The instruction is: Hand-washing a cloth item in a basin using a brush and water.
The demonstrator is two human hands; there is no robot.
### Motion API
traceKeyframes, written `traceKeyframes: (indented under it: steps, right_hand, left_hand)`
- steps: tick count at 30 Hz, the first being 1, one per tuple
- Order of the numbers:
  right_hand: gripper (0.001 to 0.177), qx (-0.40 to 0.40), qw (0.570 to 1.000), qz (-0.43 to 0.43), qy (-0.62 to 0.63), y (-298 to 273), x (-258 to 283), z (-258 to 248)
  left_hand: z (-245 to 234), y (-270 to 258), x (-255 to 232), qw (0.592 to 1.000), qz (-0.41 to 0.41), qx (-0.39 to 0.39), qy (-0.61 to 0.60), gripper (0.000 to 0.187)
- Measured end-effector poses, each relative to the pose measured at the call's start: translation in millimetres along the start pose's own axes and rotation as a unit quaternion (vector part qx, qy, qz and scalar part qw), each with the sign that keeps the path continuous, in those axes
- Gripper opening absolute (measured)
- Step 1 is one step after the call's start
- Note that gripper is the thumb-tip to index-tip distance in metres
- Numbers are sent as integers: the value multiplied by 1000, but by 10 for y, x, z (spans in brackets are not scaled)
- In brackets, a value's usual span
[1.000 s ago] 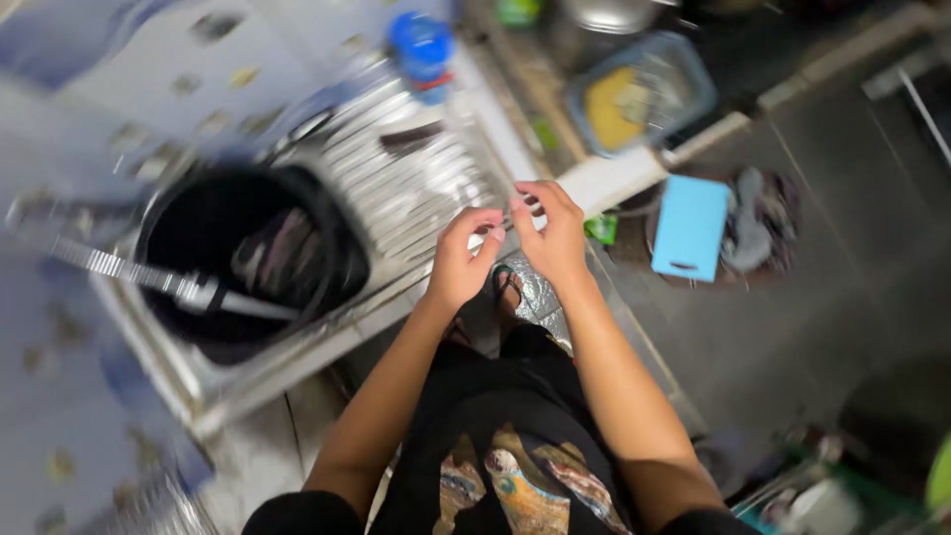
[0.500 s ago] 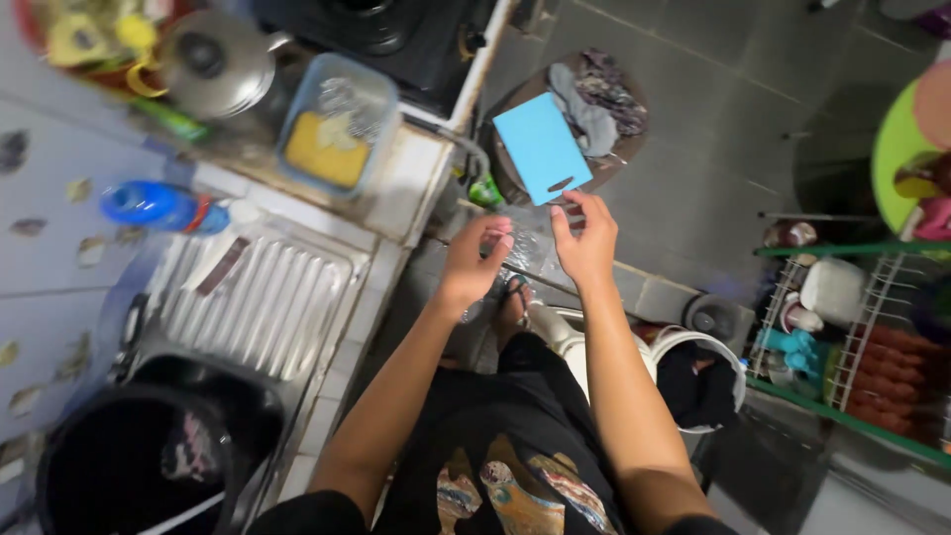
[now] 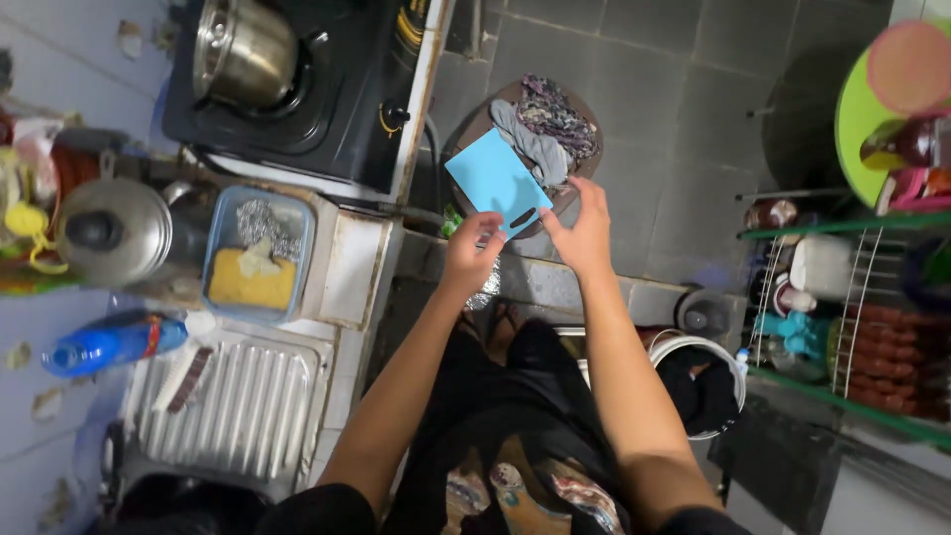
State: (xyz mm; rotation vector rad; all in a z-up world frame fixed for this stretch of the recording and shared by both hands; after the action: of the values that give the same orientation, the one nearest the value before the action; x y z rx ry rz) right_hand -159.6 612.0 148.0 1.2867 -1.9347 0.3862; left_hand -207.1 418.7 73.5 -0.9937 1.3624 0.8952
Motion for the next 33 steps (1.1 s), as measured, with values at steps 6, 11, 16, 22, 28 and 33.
traceKeyframes:
  steps: [6,11,16,22,28,33]
  right_hand:
    - [79,21,999,14,-48,186,-387,247]
    - [87,60,994,59,-69,500,-800,356]
    - [95,104,982,116,-108,887,-1454,606]
    - [119,207,960,123,-145,1525,-2544,1207]
    - [139,271,928,135,-218,2015,-3463,1766]
    - [134,327,877,211,-282,2204,-3748,1922]
  left_hand:
    - [184,354,445,999,-3,33,20,36]
    - [428,604,876,997,-55,44,35,41]
    - [923,997,1595,998,-67,13,-1,44]
    - [1751,1554,2746,969,-236,-30,-64,52]
    - [2373,1981,3714,969,-213,-127,12,55]
    - [2676,1981,3951,893,-290,-215,-268,66]
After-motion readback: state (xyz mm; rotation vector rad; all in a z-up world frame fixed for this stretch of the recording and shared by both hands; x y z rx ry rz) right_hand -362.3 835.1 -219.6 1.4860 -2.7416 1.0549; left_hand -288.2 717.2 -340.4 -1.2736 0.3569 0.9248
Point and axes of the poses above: each hand's wrist, its own y-axis towards the middle knuckle, its own z-axis out of the palm, x = y × z, the point moved 4 cm from there along y, towards the middle knuckle, and after that the axes turned 5 degrees about y, right-handed, at the moved point
